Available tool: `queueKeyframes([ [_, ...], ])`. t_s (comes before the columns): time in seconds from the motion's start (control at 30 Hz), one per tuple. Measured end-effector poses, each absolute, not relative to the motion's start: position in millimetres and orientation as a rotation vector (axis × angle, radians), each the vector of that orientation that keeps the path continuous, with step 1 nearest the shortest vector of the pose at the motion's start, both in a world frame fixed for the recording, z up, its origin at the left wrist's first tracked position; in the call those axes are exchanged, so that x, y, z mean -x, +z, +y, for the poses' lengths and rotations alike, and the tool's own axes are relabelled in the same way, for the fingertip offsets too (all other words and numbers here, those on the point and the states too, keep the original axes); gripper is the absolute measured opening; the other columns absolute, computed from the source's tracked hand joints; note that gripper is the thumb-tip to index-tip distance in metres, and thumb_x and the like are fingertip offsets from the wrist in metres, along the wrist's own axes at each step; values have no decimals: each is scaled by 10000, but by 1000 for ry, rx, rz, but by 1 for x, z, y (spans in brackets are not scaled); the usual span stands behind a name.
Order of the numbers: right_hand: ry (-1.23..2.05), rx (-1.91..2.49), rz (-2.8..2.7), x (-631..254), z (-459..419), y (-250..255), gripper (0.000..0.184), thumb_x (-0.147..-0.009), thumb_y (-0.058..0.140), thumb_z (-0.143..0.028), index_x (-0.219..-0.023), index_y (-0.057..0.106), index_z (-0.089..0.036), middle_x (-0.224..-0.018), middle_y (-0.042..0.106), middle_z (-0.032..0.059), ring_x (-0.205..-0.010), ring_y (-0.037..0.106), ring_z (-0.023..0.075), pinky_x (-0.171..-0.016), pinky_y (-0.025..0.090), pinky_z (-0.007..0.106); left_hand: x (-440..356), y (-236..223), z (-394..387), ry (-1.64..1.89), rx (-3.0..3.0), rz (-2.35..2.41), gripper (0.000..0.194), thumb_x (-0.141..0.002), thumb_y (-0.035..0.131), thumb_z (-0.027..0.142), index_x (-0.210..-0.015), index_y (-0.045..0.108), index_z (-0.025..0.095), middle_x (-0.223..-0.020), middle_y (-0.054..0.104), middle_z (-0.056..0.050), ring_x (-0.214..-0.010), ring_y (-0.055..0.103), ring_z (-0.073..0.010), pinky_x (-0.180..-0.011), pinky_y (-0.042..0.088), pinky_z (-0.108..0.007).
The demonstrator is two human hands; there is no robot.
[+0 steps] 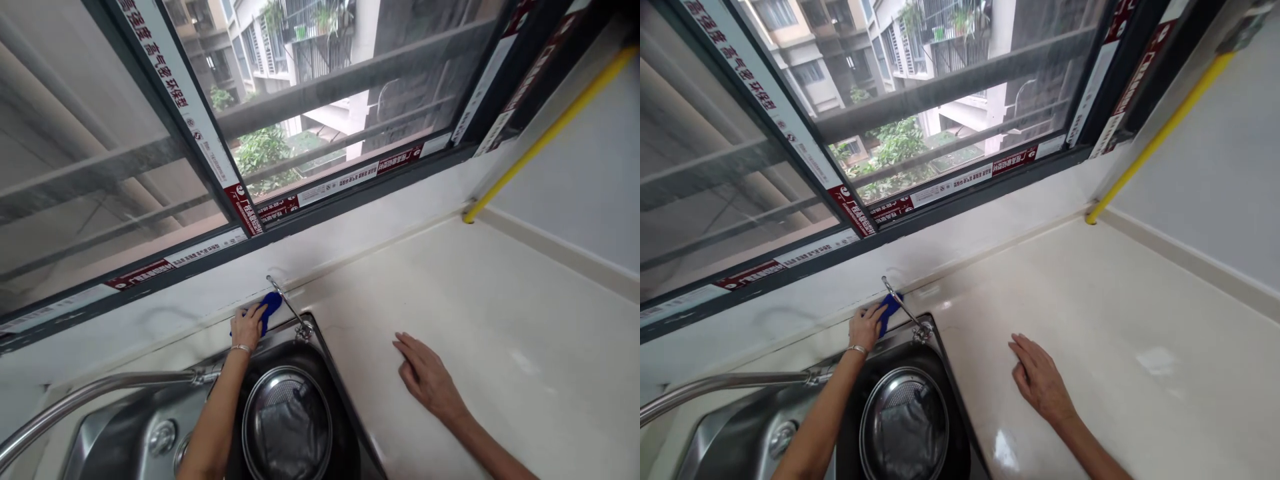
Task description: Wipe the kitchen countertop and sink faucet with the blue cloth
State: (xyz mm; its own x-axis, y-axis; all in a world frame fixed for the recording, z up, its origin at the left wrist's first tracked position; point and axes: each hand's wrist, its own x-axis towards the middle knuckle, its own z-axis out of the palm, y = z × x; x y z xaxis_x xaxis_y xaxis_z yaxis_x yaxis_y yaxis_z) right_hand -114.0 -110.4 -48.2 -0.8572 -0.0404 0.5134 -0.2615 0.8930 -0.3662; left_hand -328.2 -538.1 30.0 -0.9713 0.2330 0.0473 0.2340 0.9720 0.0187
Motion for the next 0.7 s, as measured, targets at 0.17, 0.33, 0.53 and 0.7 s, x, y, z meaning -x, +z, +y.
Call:
queueKeyframes([
  [0.17,578,-211,-2522,115,-113,-47,493,-909,481,-157,-1400,506,-191,-1431,573,128,-1322,547,275,-1064,511,511,309,33,-528,-139,-19,-3125,521,-890,525,218,-1381,591,378,-1433,579,-57,-1090,538,-344,-889,511,-539],
  [0.33,562,-196,-2517,118,-114,-48,484,-904,463,-148,-1381,524,-199,-1403,597,123,-1297,566,274,-1061,512,515,278,35,-516,-200,-106,-3133,527,-911,477,205,-1411,566,348,-1468,548,-72,-1089,556,-343,-912,510,-556],
  [0.53,588,-190,-2487,122,-117,-49,477,-890,429,-115,-1350,542,-174,-1390,606,125,-1304,557,254,-1085,501,488,224,33,-489,-416,-104,-3201,514,-883,476,142,-1350,633,287,-1447,575,-91,-1096,622,-336,-1001,491,-557],
  [0.7,621,-154,-2496,125,-118,-51,497,-844,441,-96,-1314,590,-159,-1394,608,124,-1307,554,251,-1100,489,488,176,15,-446,-793,-140,-3204,391,-896,481,172,-1209,716,157,-1236,702,-166,-1150,657,-277,-1041,502,-404],
])
